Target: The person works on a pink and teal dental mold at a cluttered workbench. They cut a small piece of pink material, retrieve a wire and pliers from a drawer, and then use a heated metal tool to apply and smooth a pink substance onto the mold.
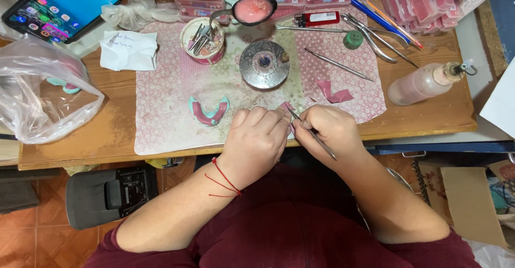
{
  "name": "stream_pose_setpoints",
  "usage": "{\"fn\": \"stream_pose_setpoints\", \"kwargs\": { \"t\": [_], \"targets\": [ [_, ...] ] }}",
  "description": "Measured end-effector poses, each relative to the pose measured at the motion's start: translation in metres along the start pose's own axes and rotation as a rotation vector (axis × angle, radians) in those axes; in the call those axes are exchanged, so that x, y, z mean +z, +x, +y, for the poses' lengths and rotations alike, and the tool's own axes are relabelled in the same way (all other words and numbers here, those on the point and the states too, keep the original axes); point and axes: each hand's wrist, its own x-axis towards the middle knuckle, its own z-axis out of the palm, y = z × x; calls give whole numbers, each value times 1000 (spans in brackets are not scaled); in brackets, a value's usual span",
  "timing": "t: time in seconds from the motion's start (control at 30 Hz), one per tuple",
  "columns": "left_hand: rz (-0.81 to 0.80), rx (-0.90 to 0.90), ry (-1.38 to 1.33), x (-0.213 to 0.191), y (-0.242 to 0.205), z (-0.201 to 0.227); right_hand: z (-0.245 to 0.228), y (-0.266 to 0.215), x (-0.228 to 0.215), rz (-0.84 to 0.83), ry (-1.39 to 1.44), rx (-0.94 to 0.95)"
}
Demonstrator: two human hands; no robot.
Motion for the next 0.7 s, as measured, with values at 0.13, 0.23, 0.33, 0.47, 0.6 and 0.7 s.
{"fn": "stream_pose_setpoints", "kwargs": {
  "t": [0.13,0.23,0.33,0.47,0.6,0.7],
  "targets": [
    [0,1,3,0,0,1,4,-3,0,-11,11,-11],
    [7,10,25,3,-3,1,4,-3,-1,-7,31,-10],
    [9,21,49,4,-4,2,3,-5,-1,-1,30,-13],
    [0,8,41,0,-2,4,3,-7,-3,2,42,-7],
    [-22,-5,25,2,-5,3,4,-10,-5,19,69,29],
    [-50,-30,-11,-1,-5,5,3,-17,-9,49,143,169]
  ]
}}
